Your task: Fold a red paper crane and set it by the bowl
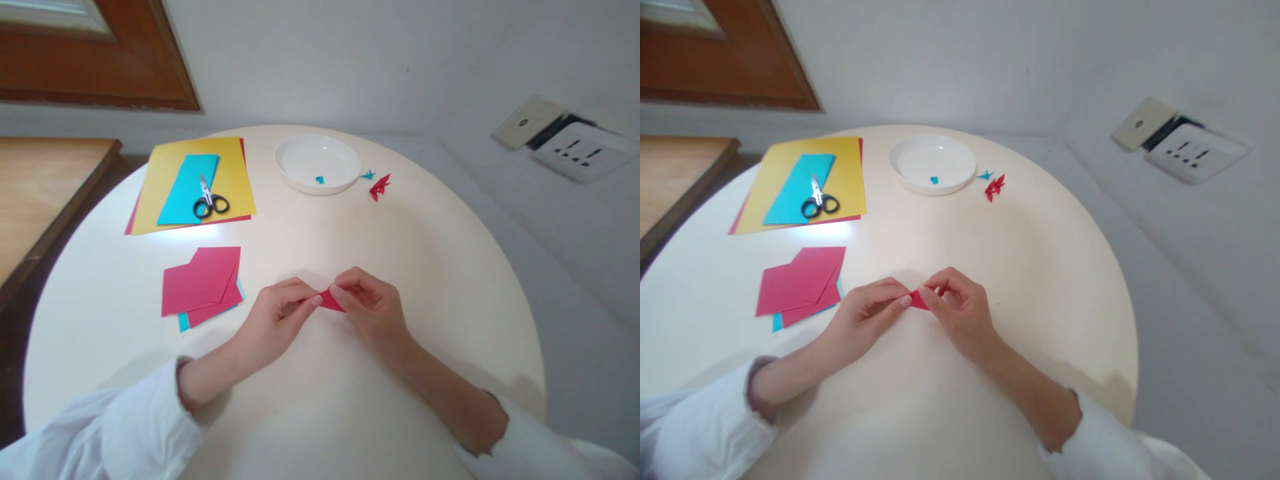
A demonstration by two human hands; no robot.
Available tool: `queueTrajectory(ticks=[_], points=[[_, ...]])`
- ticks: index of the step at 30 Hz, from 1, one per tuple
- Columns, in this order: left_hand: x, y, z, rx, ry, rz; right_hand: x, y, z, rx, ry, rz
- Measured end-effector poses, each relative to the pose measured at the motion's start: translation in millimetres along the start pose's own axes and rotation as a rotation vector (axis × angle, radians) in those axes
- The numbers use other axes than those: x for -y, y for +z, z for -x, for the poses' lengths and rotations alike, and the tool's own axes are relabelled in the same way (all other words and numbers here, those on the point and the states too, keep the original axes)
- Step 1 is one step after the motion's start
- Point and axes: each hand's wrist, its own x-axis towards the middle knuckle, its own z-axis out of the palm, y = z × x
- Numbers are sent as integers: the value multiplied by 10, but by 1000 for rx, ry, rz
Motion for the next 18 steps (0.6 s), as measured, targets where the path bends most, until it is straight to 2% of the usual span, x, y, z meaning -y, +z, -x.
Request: queueTrajectory(ticks=[9,13,18], points=[[-2,14,-4,-124,-133,228,2,-2,-16,-62,123,-48],[30,28,0,-107,-138,301,1,-3,-28,-73,149,-82],[3,30,-23,-144,-164,306,-10,-10,-34,-65,164,-84]])
